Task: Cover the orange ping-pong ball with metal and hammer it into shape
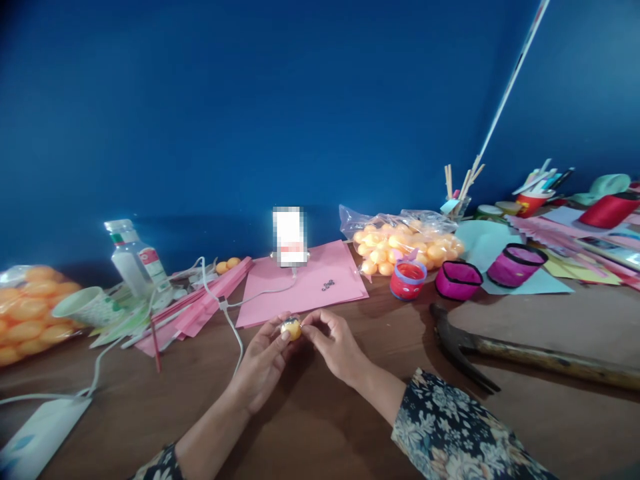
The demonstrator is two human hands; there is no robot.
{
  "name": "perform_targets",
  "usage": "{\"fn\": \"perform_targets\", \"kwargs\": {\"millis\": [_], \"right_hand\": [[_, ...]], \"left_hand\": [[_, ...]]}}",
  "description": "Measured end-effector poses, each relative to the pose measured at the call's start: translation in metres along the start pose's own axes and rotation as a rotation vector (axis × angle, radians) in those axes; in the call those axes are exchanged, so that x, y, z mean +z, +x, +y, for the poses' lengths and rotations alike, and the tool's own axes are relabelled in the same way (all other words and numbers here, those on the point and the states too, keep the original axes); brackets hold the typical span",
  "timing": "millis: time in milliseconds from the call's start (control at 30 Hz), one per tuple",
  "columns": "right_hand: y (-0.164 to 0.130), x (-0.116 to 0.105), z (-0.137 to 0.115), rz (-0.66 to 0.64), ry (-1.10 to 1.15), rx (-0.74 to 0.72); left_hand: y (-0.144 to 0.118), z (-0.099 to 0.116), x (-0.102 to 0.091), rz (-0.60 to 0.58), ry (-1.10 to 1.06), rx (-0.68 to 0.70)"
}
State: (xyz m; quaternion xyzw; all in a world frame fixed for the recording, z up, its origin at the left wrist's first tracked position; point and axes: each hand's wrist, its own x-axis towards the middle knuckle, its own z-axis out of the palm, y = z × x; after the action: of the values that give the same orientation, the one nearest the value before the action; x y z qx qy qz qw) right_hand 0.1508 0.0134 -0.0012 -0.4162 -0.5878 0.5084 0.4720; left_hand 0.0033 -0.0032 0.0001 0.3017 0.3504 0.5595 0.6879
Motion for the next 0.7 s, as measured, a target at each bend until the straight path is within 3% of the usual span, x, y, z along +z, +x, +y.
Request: {"fn": "perform_targets", "kwargs": {"millis": [700], "right_hand": [[-0.0013,-0.0003,0.0033,0.007,-0.048,-0.006]], "left_hand": [[0.0027,-0.0031,-0.0020,0.046,0.070,0.024]]}}
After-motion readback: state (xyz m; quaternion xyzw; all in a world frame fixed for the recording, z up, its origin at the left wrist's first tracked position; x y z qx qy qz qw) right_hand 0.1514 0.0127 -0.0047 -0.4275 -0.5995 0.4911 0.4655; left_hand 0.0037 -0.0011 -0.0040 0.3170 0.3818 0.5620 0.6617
